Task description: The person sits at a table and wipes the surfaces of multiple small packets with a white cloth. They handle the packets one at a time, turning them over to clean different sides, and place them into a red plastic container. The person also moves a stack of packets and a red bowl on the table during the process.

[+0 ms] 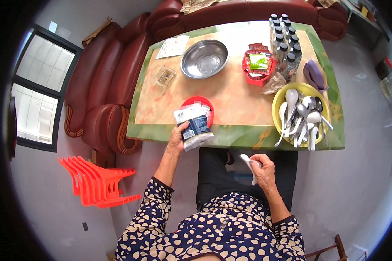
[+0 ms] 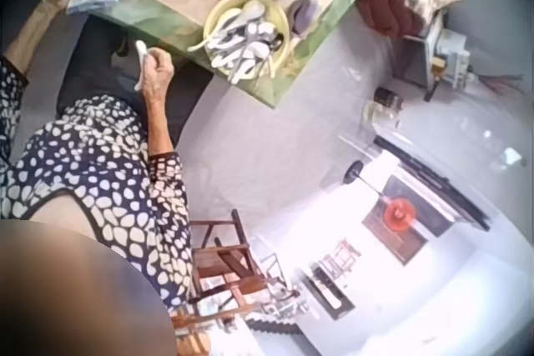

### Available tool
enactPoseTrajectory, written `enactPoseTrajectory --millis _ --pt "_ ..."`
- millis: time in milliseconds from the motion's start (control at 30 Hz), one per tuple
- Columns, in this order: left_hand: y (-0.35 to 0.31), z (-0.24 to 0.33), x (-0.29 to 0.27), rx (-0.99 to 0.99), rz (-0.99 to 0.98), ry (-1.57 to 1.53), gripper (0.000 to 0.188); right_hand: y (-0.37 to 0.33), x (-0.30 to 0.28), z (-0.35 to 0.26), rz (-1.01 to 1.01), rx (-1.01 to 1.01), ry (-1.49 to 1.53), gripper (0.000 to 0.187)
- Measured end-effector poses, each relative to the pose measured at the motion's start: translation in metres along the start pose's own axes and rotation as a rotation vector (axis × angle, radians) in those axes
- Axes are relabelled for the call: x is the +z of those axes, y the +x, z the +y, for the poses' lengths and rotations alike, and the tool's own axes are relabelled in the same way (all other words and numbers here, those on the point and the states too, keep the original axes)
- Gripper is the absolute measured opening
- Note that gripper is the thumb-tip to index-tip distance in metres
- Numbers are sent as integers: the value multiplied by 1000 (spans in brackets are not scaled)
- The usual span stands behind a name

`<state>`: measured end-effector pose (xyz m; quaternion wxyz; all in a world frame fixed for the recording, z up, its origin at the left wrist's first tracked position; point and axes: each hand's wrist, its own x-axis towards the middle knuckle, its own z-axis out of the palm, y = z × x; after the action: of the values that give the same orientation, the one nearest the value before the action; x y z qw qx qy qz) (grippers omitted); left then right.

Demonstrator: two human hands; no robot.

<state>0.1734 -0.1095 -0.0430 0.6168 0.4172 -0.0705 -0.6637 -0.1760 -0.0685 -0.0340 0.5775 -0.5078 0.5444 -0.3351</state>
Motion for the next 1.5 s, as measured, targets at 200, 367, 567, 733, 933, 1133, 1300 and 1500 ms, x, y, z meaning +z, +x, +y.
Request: enactPoseTrajectory --millis 200,367,567,733,933,1133,1300,1500 --pt "47 23 -11 79 -28 291 36 6 1 4 4 -29 -22 10" --pt "79 31 -36 49 1 387 31 6 5 -2 -38 44 -9 11" --pt "93 35 -35 222 76 705 27 8 6 6 -33 45 -14 12" --pt "99 33 -69 419 248 1129 31 14 9 5 -55 15 -9 12" --pt "96 25 -59 584 527 1559 47 18 3 10 -39 29 29 12" --pt "69 2 -12 1014 995 1623 55 22 -1 16 -39 56 56 12" --pt "46 -40 53 1057 123 2176 53 27 -3 14 -83 152 113 13" --pt "91 -59 17 954 -43 2541 36 29 1 9 -90 88 133 12"
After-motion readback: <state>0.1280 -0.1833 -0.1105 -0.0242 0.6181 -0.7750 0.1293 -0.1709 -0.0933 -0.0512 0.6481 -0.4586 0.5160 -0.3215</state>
